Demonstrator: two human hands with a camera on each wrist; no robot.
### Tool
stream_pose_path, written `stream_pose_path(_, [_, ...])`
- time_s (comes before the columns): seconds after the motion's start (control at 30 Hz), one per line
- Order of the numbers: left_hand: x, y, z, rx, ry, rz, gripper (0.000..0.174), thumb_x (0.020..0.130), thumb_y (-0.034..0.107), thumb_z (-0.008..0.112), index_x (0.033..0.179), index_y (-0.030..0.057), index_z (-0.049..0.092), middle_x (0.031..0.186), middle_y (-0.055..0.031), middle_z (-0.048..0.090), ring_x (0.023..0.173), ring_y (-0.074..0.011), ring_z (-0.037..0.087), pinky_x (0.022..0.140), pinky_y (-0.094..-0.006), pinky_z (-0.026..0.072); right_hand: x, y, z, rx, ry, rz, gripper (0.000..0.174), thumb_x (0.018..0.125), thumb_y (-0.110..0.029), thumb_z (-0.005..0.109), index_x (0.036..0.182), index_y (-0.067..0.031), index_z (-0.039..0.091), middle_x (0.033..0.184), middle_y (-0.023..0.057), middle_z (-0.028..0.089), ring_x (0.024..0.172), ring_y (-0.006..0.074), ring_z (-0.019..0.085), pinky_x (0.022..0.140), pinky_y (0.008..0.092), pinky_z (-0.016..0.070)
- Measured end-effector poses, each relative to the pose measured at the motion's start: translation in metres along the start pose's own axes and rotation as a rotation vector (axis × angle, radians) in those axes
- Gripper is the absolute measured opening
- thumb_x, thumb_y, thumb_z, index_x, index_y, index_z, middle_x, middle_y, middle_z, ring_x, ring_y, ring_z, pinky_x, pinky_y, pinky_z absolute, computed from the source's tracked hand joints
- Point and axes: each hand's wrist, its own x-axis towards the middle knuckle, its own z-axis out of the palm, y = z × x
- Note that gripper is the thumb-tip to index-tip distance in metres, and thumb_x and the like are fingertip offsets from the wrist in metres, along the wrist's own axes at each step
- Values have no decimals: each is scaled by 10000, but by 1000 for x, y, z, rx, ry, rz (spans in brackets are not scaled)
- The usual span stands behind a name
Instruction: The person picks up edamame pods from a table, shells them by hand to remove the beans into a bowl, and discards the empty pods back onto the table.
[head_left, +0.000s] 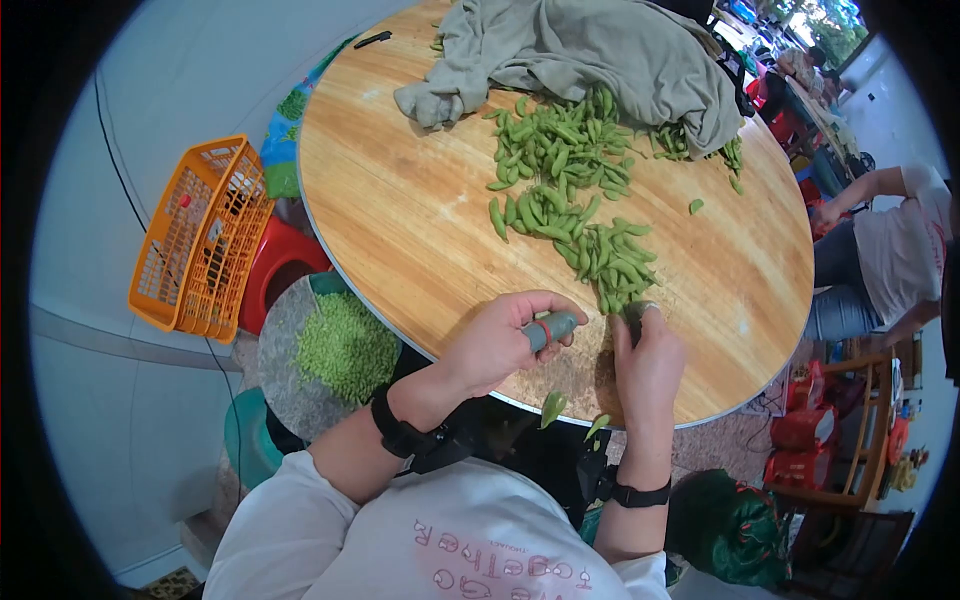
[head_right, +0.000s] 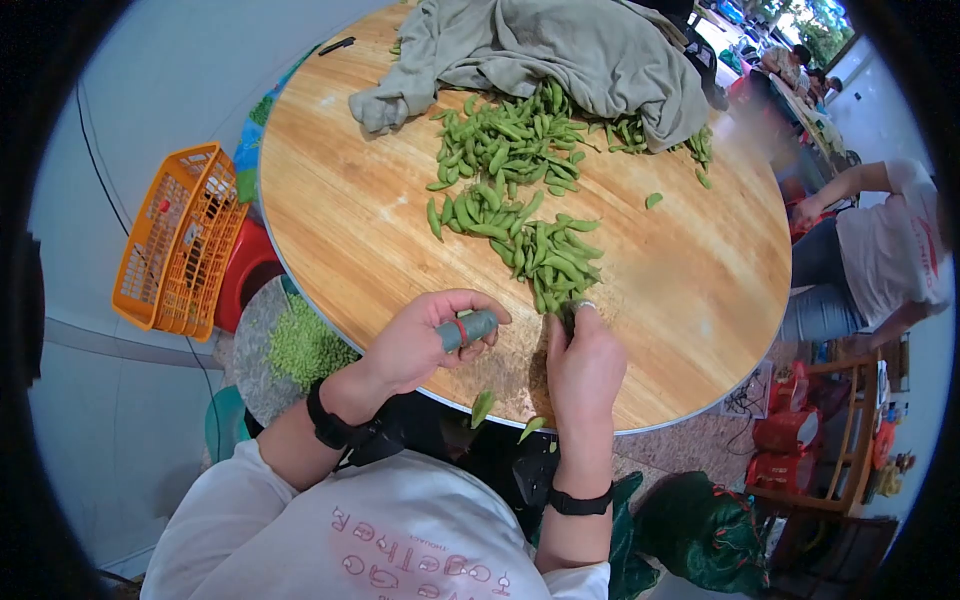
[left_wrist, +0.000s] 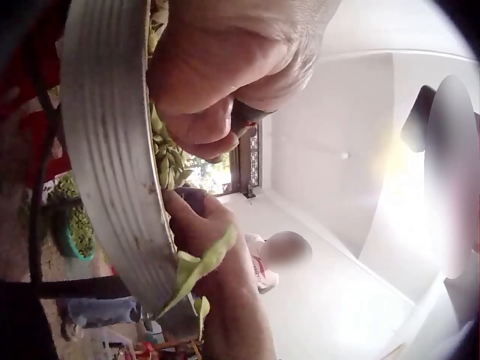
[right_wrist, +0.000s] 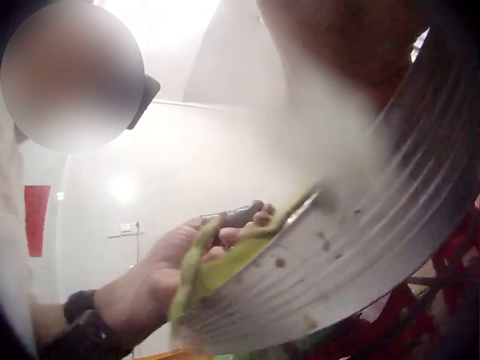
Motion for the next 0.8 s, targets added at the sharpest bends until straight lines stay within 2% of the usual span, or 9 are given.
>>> stream_pose_path(0.07, [-2, 0, 4, 10, 7, 7, 206, 858, 82, 549, 1060, 52, 576, 771, 40, 529, 652, -11, 454, 519, -144, 313, -7, 4, 3, 309, 122, -53, 150, 743, -93, 671, 818, -6, 575, 643, 191, 578, 579, 335, 573, 544, 363, 450])
stream_pose_path(0.1, [-2, -1, 6, 20, 13, 11, 241, 856, 80, 553, 1095, 51, 572, 770, 44, 525, 653, -10, 453, 517, -141, 310, -10, 4, 2, 308, 121, -55, 150, 743, -93, 671, 818, -6, 575, 643, 191, 578, 579, 335, 573, 544, 363, 450])
stream_pose_path(0.17, [-2, -6, 15, 18, 23, 16, 243, 853, 74, 556, 1094, 53, 576, 764, 46, 524, 644, -11, 450, 511, -142, 308, -19, 2, 0, 574, 151, 11, 143, 726, -53, 687, 801, 6, 581, 627, 131, 583, 547, 203, 560, 546, 297, 445])
stream_pose_path(0.2, [-2, -8, 18, 19, 32, 20, 244, 851, 68, 559, 1094, 54, 580, 758, 49, 522, 635, -11, 448, 505, -143, 306, -24, -2, -2, 573, 151, 12, 143, 726, -53, 687, 801, 6, 581, 627, 131, 583, 547, 203, 560, 546, 297, 445])
stream_pose_path(0.3, [3, -14, 20, -64, -21, -5, 214, 841, 43, 558, 1051, 52, 598, 741, 46, 527, 619, -15, 454, 500, -147, 312, -35, -18, -16, 781, -22, 36, 144, 757, -30, 672, 867, 5, 585, 695, 36, 594, 626, 61, 509, 576, 229, 435])
stream_pose_path(0.43, [4, -18, 18, -80, 29, 13, 168, 831, 20, 554, 987, 46, 611, 739, 39, 538, 615, -15, 462, 502, -145, 313, -44, -15, -17, 1163, -196, 154, 101, 855, -90, 585, 883, 1, 552, 689, 21, 569, 595, 63, 485, 540, 212, 402])
stream_pose_path(0.5, [1, -10, 26, -42, 86, 76, 113, 821, -10, 542, 903, 35, 605, 742, 21, 550, 645, -23, 485, 528, -155, 352, -43, -9, -30, 1338, -595, 351, 185, 932, -178, 465, 864, -13, 512, 643, 12, 509, 545, 62, 424, 495, 196, 346])
stream_pose_path(0.6, [1, -14, 26, 147, 126, 195, 73, 818, -17, 543, 861, 22, 588, 744, 17, 548, 678, -46, 507, 583, -181, 402, -46, -7, -27, 1508, -654, 311, 250, 954, -236, 402, 836, -31, 483, 595, -4, 443, 497, 61, 354, 455, 197, 291])
stream_pose_path(0.8, [3, -19, 25, 539, 251, 440, 42, 796, 7, 579, 837, 8, 566, 767, -11, 561, 738, -89, 525, 663, -225, 432, -46, -1, -23, 1729, -722, 386, 190, 945, -194, 418, 880, -27, 479, 595, 5, 437, 474, 52, 345, 423, 186, 269])
